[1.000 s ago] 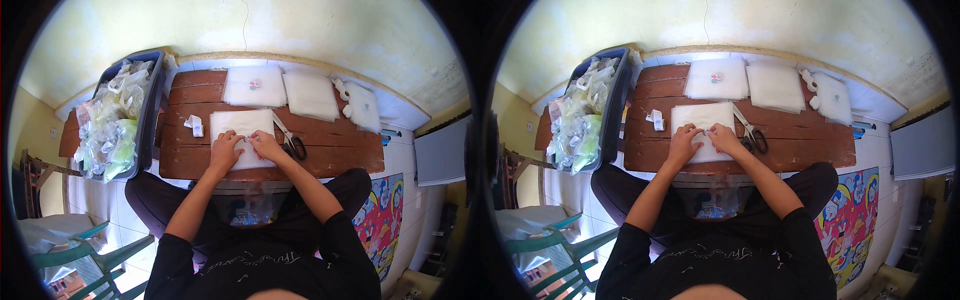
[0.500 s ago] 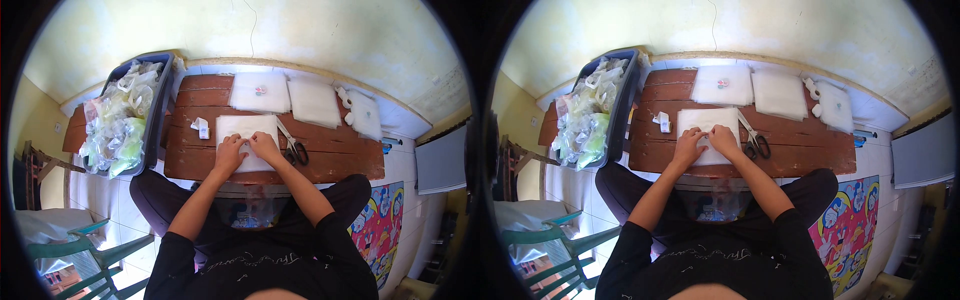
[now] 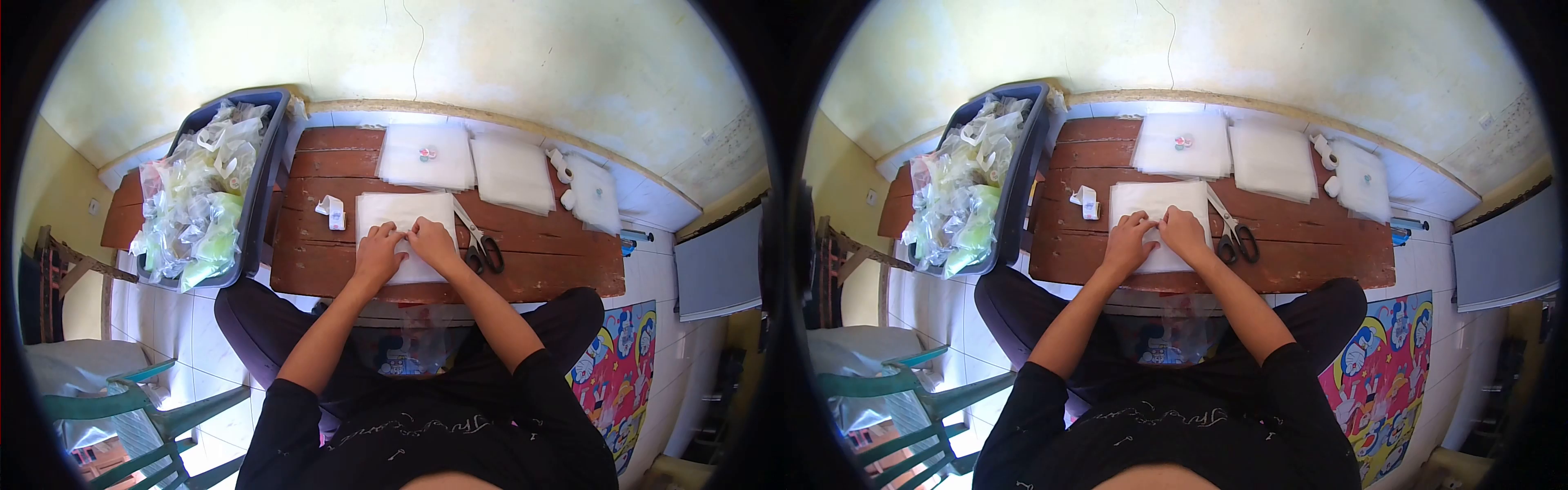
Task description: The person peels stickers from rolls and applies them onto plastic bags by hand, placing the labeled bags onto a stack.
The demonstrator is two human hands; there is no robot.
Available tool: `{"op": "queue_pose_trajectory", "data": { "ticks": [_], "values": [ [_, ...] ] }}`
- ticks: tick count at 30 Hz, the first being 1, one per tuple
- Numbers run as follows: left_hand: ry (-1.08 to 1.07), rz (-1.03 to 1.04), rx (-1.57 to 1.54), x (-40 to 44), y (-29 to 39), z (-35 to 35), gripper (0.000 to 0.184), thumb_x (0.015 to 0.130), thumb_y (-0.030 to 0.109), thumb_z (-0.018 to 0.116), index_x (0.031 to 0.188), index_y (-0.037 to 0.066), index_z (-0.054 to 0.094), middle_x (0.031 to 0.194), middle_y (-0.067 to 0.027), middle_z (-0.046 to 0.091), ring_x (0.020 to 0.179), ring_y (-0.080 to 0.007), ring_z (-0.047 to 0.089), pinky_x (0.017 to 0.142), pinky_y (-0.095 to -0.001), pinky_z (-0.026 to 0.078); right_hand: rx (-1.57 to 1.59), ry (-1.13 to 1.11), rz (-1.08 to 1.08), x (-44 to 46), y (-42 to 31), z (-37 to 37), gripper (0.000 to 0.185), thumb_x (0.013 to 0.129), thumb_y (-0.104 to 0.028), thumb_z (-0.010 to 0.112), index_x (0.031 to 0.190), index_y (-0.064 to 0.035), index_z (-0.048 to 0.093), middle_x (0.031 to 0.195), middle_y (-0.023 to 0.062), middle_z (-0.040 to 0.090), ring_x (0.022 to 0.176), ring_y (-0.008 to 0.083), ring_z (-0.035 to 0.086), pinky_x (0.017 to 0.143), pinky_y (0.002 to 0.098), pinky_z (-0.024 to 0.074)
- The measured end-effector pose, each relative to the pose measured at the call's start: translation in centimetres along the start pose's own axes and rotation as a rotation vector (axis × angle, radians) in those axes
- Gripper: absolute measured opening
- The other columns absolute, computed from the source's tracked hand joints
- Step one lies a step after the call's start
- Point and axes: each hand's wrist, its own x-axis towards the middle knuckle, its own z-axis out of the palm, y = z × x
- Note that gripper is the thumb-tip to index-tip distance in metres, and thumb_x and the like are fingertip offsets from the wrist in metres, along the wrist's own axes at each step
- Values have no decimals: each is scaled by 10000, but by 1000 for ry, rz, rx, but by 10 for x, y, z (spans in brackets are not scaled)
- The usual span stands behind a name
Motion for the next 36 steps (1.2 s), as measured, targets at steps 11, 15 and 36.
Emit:
{"op": "queue_pose_trajectory", "data": {
  "ticks": [11,15,36],
  "values": [
    [-29,-7,13,0,0,-2,436,719,212,788,1131,140,664,1230,-68,574,1137,-289,535,933,-408,468,73,197,-78,-17,-8,-1,219,838,-211,643,964,-32,630,795,259,660,756,443,655,685,505,535],
    [-26,-5,39,-1,4,-3,415,735,212,775,1131,145,674,1245,-84,562,1138,-294,533,933,-409,469,-3,117,-242,-25,3,5,266,834,-189,642,1056,-44,627,754,250,658,714,438,652,661,507,530],
    [14,-142,6,-1,-13,-18,502,674,180,820,1150,144,666,1277,-112,559,1212,-295,493,995,-411,415,-84,166,46,-39,27,-49,654,715,-169,799,1215,51,439,1135,277,512,1041,449,551,906,471,464]
  ]
}}
